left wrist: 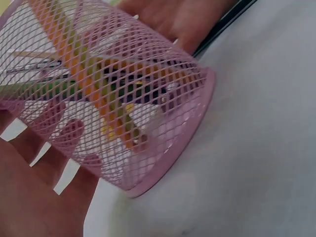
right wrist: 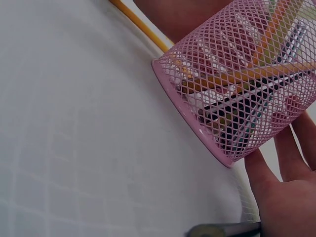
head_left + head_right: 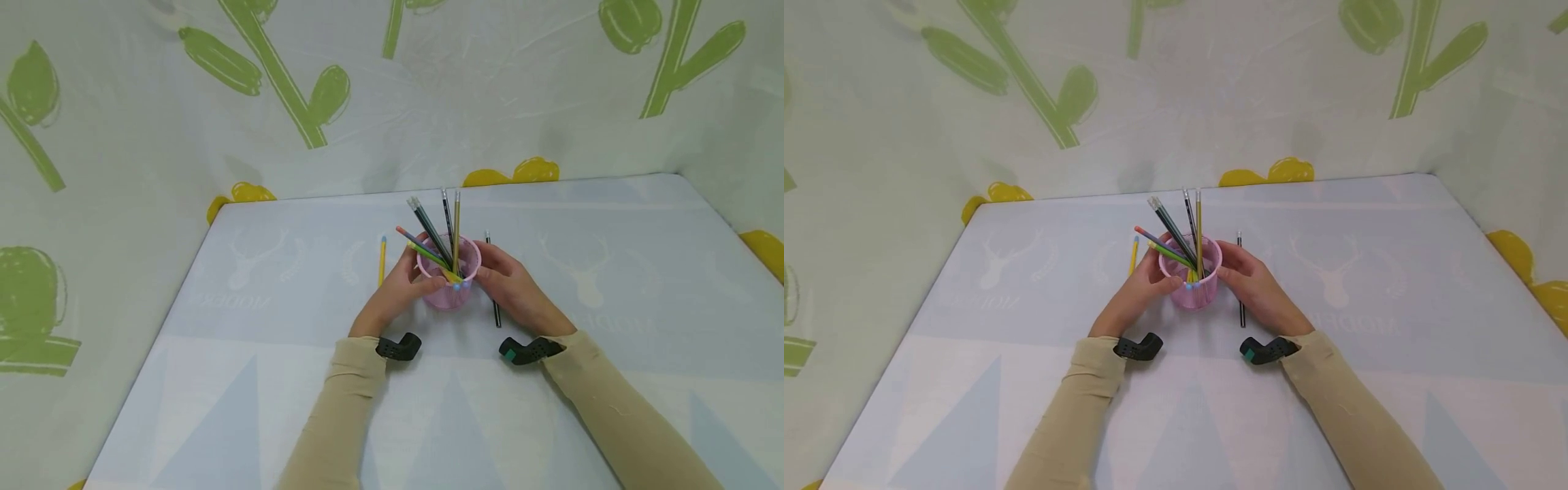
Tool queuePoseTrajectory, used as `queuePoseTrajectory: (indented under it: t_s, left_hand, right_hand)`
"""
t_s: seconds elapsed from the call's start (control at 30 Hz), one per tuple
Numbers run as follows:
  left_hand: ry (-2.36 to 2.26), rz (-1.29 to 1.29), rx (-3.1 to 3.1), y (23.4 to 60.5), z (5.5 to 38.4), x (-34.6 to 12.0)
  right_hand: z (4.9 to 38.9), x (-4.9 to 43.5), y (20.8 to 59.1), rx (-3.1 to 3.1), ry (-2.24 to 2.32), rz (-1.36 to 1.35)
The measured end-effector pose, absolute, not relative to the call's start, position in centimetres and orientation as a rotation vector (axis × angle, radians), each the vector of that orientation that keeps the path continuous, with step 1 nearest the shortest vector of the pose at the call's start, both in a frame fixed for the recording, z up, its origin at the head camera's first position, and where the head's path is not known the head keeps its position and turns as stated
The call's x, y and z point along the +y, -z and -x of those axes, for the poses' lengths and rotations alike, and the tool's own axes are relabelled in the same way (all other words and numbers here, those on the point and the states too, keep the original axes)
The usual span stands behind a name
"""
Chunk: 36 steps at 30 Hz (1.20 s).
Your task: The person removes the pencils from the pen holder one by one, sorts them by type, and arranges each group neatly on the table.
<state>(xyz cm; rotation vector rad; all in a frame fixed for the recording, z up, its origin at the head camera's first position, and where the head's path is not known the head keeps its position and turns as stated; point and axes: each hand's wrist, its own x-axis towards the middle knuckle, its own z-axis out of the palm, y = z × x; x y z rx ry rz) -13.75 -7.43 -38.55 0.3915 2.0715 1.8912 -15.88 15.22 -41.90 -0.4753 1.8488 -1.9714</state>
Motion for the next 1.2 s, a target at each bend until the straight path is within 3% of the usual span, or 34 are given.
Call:
queuePoseTrajectory:
  t_s: [0.43, 0.7, 1.0, 1.2]
  left_hand:
    - [-1.950, -0.423, 2.081, 42.1, 14.8, -6.3]
    - [-1.940, -0.352, 2.051, 40.4, 13.7, -6.0]
    - [-1.929, -0.350, 2.078, 40.4, 13.8, -5.9]
    - [-1.934, -0.360, 2.079, 40.5, 13.6, -5.9]
  right_hand:
    - [15.9, 14.8, 41.6, 1.781, 2.018, 0.521]
    - [15.7, 14.9, 41.5, 1.753, 2.090, 0.614]
    - [15.5, 13.1, 38.2, 2.049, 1.959, 0.431]
    - [16.2, 12.2, 38.4, 2.133, 1.973, 0.390]
